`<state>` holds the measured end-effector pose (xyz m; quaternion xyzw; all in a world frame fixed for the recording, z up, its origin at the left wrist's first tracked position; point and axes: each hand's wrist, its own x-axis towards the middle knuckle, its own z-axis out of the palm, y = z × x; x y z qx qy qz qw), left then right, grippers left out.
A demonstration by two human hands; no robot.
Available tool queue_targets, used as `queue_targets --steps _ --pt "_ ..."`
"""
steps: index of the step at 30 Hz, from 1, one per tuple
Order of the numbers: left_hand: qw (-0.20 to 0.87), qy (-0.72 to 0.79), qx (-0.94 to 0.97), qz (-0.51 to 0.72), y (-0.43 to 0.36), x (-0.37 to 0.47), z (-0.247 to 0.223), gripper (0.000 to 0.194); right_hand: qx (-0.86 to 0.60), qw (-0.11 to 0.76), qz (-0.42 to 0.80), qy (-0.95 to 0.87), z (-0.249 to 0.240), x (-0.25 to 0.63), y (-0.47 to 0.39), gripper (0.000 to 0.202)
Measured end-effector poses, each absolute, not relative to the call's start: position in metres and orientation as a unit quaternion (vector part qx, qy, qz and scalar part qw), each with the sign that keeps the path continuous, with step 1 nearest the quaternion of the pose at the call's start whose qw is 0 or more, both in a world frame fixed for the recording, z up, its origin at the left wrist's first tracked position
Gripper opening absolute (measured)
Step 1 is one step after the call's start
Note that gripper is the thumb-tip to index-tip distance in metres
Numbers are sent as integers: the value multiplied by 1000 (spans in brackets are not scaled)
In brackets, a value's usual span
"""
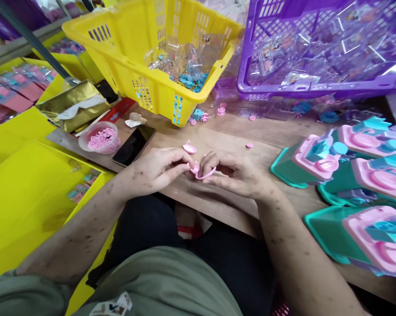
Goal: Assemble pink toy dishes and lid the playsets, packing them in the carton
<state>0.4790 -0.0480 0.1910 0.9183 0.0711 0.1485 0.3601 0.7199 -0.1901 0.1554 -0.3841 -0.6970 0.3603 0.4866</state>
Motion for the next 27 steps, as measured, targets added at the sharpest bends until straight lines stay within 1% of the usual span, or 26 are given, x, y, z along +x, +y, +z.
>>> queue_targets --steps 8,12,17,20,23,27 --pt "358 55 925 114 -49 479 192 17 -382 470 368 -705 154 717 -189 21" --pt "377 63 920 88 -50 479 197 18 -375 466 382 -705 154 717 -190 22" --pt "419 154 894 30 -55 486 210 14 -394 447 413 -689 154 716 -191 29" --pt "424 184 887 10 -58 491 216 11 -400 437 415 -690 154 717 -190 33" --pt "413 184 892 10 -60 494 217 11 -398 441 415 -689 154 717 -191 32" --pt "392 162 905 44 -59 493 212 14 -411 474 410 -662 154 717 -193 32"
